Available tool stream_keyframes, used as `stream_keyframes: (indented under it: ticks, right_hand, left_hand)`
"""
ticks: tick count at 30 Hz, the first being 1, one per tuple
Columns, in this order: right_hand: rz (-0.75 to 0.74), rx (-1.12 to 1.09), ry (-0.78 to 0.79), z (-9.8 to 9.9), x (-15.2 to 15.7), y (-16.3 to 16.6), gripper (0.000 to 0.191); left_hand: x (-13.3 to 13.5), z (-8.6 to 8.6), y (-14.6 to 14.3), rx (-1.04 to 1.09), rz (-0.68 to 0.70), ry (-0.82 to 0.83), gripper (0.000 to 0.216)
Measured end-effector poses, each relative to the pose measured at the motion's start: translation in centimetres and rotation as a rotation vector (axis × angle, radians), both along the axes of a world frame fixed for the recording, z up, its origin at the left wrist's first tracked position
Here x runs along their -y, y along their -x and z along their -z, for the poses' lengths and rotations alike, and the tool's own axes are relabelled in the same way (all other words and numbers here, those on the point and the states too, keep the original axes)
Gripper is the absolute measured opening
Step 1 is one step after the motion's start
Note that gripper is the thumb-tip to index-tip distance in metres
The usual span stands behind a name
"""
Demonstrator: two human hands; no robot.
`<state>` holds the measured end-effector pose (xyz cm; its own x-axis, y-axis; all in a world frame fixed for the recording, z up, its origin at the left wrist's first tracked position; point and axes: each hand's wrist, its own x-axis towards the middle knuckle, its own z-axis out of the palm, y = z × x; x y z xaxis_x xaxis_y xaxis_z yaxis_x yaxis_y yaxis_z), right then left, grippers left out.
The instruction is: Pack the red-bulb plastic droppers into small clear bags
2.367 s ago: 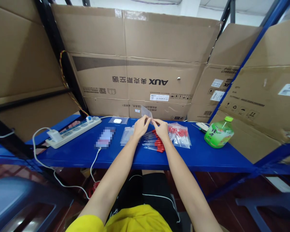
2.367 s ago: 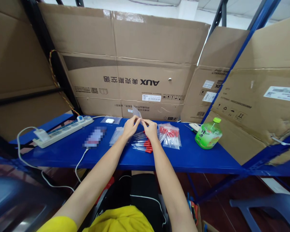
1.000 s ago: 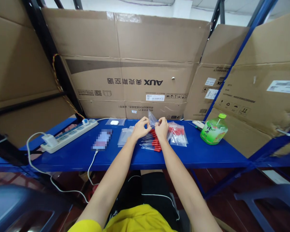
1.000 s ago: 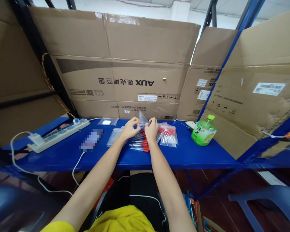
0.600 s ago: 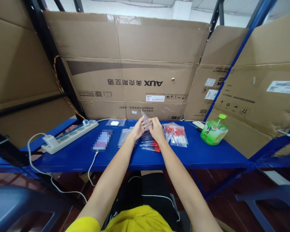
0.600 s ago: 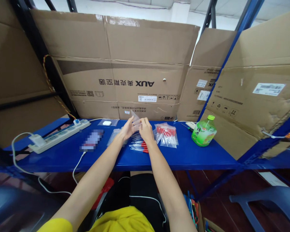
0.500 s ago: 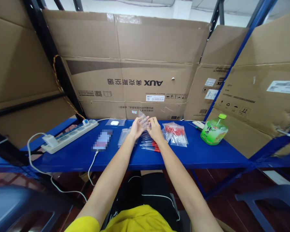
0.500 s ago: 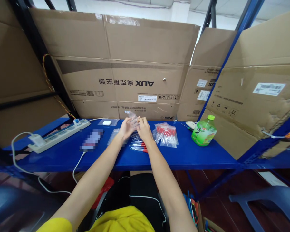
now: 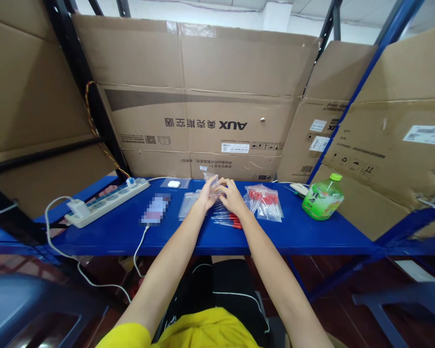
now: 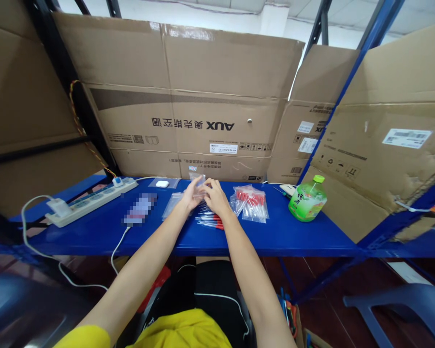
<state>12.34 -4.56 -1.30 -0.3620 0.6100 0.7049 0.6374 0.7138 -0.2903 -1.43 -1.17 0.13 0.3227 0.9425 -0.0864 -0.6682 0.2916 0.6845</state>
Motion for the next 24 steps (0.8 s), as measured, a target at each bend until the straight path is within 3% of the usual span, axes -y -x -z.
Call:
stream_keyframes:
  ticks: [3,8,14,19,24]
  right_hand:
    - [0.046,-0.070,0.067,-0.8,1.2,-1.2,0.034]
    - [0.317,-0.143,0.343,-0.6,5.0,-5.0,0.026]
    - [0.272,-0.056,0.444,1.2,7.5,-6.6,0.016]
    - [0.283,0.004,0.515,1.2,7.4,-6.0,0.010]
    - [0.266,-0.044,0.483,1.1,7.7,-5.8,0.007]
  left_hand:
    - [-0.5,0.0,0.6,0.103,-0.110,0.043,0.016]
    - [-1.1,-0.1,1.9,0.281,-0.265,0.065,0.015]
    - [-0.8,-0.1,2.1,0.323,-0.286,0.082,0.022]
    - [-0.5,-0.2,1.8,0.348,-0.293,0.105,0.020]
    - [-0.5,0.0,1.7,0.357,-0.270,0.097,0.019]
